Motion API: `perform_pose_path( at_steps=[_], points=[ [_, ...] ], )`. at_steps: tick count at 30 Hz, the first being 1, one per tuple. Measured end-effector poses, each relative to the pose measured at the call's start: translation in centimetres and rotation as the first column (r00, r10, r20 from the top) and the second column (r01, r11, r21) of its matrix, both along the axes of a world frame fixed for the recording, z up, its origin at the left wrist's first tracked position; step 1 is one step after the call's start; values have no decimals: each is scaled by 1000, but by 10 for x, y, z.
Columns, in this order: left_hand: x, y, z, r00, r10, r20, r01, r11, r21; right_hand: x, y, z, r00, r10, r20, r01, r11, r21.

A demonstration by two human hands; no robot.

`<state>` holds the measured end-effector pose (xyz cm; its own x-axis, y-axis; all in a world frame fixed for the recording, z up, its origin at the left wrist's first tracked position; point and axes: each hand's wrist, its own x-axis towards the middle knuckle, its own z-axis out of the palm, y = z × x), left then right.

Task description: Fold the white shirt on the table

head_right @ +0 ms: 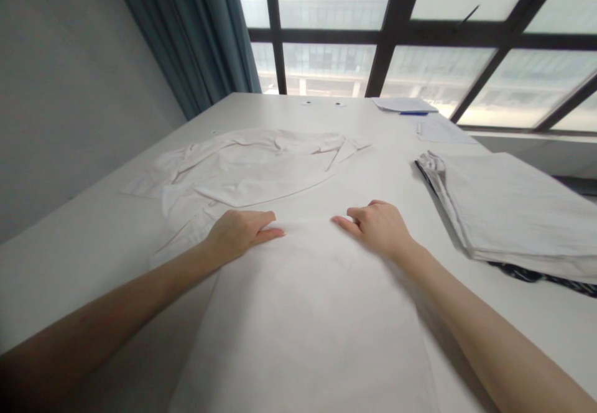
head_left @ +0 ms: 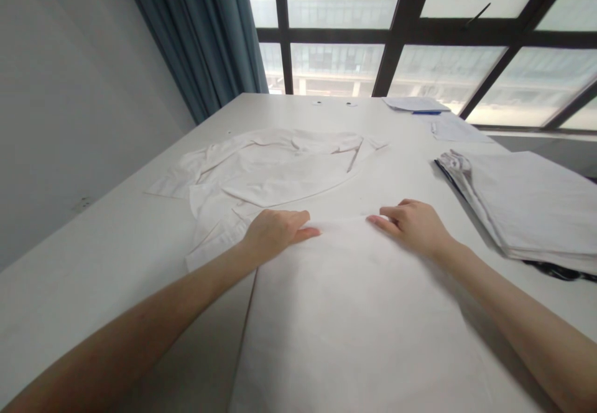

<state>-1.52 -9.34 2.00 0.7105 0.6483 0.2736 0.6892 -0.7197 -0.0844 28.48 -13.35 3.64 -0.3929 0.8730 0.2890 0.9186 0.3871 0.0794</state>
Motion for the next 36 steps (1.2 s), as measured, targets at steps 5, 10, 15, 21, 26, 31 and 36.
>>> perform_pose_path(
  at_steps=[5,10,15,21,26,31,36],
  points=[
    [-2,3,5,1000,10,-27,-10,1000,-2,-4,-4,-4,993,116,-15,-107,953,282],
    [6,-10,17,1000,-4,-14,4,1000,-18,-13,-9,-1,980,199,-1,-179,883,434],
    [12,-23,20,998,-67,15,67,998,8,-25,-16,1,964,266,-8,-233,856,461],
    [10,-19,11,991,-101,88,93,991,95,-28,-16,-1,964,267,-16,-233,867,441],
    [9,-18,9,985,-141,101,128,984,125,-27,-14,1,990,138,17,-136,947,292],
    [7,-15,7,988,-127,85,117,986,117,-25,-13,1,999,29,34,-32,993,117],
    [7,-14,7,994,-90,68,83,992,90,-23,-14,-2,996,94,6,-92,963,253]
  ],
)
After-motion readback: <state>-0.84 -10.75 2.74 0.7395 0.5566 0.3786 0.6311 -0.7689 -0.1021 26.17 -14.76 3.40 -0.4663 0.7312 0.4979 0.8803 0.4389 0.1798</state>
